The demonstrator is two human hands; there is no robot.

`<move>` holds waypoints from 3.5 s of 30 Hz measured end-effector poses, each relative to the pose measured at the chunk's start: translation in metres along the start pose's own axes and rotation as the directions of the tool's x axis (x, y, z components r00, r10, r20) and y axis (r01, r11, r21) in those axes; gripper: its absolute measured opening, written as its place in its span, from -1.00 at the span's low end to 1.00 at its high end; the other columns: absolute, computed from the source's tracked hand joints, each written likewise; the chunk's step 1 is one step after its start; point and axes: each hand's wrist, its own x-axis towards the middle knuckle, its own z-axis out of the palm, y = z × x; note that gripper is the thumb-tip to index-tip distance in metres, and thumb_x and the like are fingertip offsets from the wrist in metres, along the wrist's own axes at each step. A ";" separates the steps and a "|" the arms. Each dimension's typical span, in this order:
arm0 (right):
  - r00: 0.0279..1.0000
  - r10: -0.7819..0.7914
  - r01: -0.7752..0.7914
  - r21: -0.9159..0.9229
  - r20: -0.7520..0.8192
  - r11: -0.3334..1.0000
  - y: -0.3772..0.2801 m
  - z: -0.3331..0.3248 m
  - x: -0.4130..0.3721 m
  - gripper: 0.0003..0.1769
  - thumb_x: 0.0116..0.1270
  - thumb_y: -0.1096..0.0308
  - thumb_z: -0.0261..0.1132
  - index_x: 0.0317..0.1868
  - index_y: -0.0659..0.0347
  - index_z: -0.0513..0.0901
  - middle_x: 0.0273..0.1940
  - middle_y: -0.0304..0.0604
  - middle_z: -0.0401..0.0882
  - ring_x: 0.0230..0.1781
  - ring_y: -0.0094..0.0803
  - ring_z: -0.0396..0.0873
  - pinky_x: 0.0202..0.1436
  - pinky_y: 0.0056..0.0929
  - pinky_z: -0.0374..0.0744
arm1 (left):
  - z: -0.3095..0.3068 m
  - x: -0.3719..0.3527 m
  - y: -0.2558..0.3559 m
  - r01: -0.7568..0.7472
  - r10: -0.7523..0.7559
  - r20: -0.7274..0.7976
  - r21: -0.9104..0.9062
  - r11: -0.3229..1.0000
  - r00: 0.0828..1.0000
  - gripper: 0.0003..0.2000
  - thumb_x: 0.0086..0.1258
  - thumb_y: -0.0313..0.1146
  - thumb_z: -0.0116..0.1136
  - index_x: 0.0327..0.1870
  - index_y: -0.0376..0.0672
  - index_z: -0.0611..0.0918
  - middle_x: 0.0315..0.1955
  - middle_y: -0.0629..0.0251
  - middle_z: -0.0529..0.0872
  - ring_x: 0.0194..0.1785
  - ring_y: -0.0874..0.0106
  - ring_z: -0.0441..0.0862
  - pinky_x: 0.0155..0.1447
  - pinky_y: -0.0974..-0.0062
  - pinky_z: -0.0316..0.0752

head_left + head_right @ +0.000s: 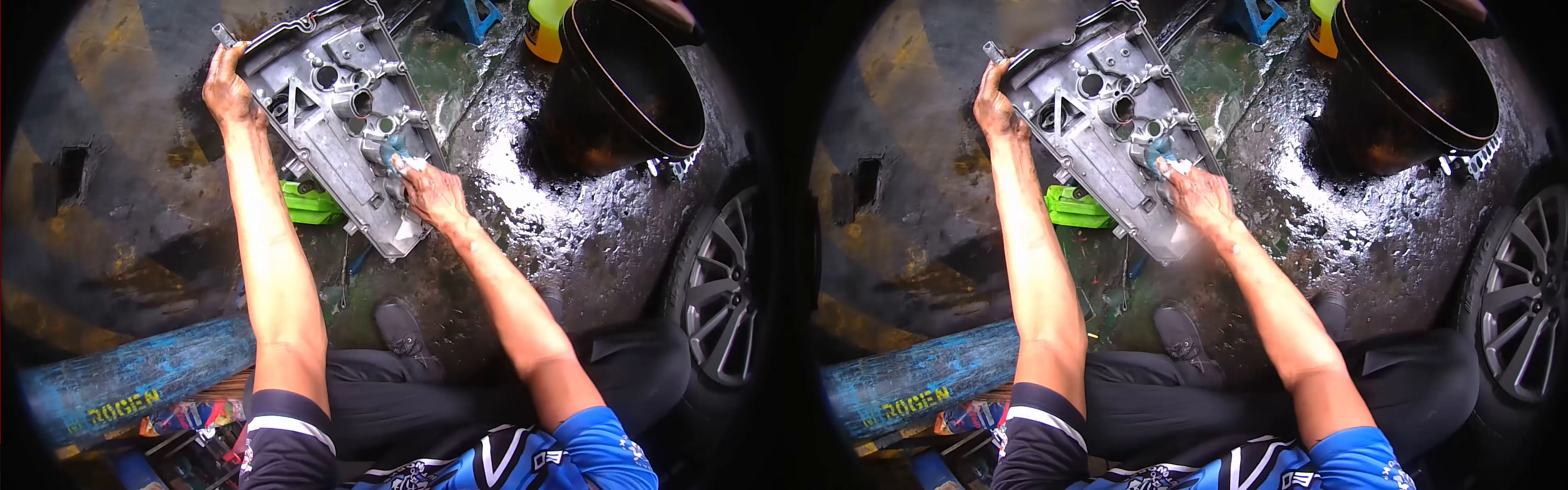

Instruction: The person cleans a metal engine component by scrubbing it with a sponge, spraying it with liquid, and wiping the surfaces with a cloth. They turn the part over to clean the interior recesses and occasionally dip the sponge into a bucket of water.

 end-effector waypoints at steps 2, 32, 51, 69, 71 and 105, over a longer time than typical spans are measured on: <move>0.989 -0.030 0.058 -0.194 0.146 0.979 0.003 -0.013 0.010 -0.50 0.48 0.32 0.12 0.39 -0.26 0.50 -0.27 0.01 0.67 -0.35 -0.08 0.71 -0.33 -0.08 0.66 | -0.003 0.003 -0.002 -0.001 0.002 -0.021 0.036 0.999 1.000 -0.76 0.34 -0.44 0.21 -0.06 -0.40 0.72 -0.12 0.13 0.78 -0.02 0.36 0.72 0.10 0.46 0.58; 0.835 0.436 -0.409 -0.151 0.336 0.900 0.208 -0.393 0.154 -0.56 0.25 0.49 0.18 0.16 0.20 0.63 -0.28 -0.11 0.68 -0.36 -0.42 0.64 -0.31 -0.38 0.64 | -0.018 -0.003 -0.007 -0.164 0.132 0.132 0.263 0.951 0.982 -0.64 0.49 -0.42 0.05 0.22 -0.40 0.60 0.12 0.00 0.67 0.17 0.26 0.65 0.32 0.34 0.51; 0.594 0.471 -0.437 -0.231 0.652 0.869 0.282 -0.307 0.129 -0.51 0.30 0.37 0.33 0.22 0.36 0.57 -0.06 -0.10 0.69 -0.07 -0.42 0.62 0.01 -0.41 0.63 | 0.023 -0.033 0.018 -0.077 0.093 -0.120 0.133 0.988 0.988 -0.70 0.44 -0.45 0.17 0.09 -0.47 0.65 -0.08 0.10 0.76 0.03 0.40 0.68 0.26 0.46 0.50; 0.919 0.347 -0.393 0.376 0.185 0.839 0.023 -0.277 0.130 -0.53 0.52 0.33 0.13 0.40 0.18 0.44 -0.40 -0.32 0.54 -0.54 -0.59 0.47 -0.48 -0.56 0.54 | 0.026 -0.024 0.015 -0.282 0.316 -0.032 0.375 0.883 0.948 -0.70 0.30 -0.33 0.30 -0.05 -0.37 0.70 -0.34 0.23 0.79 -0.29 0.47 0.66 -0.08 0.44 0.53; 0.875 0.363 -0.479 0.466 0.321 0.744 -0.010 -0.201 0.133 -0.55 0.49 0.39 0.08 0.36 0.14 0.46 -0.39 -0.22 0.58 -0.53 -0.47 0.58 -0.46 -0.43 0.66 | 0.029 -0.025 0.015 -0.277 0.302 -0.028 0.330 0.903 0.953 -0.69 0.30 -0.33 0.29 -0.04 -0.38 0.69 -0.36 0.25 0.77 -0.30 0.47 0.63 -0.11 0.45 0.51; 0.970 0.172 -0.228 0.388 0.173 0.893 -0.036 -0.030 0.107 -0.59 0.54 0.20 0.16 0.24 0.25 0.60 0.21 0.14 0.61 0.17 0.00 0.63 0.23 -0.20 0.54 | 0.026 -0.030 0.022 -0.122 0.154 -0.129 0.225 0.967 0.980 -0.65 0.31 -0.43 0.29 0.06 -0.48 0.68 -0.07 0.21 0.76 0.03 0.47 0.62 0.27 0.52 0.39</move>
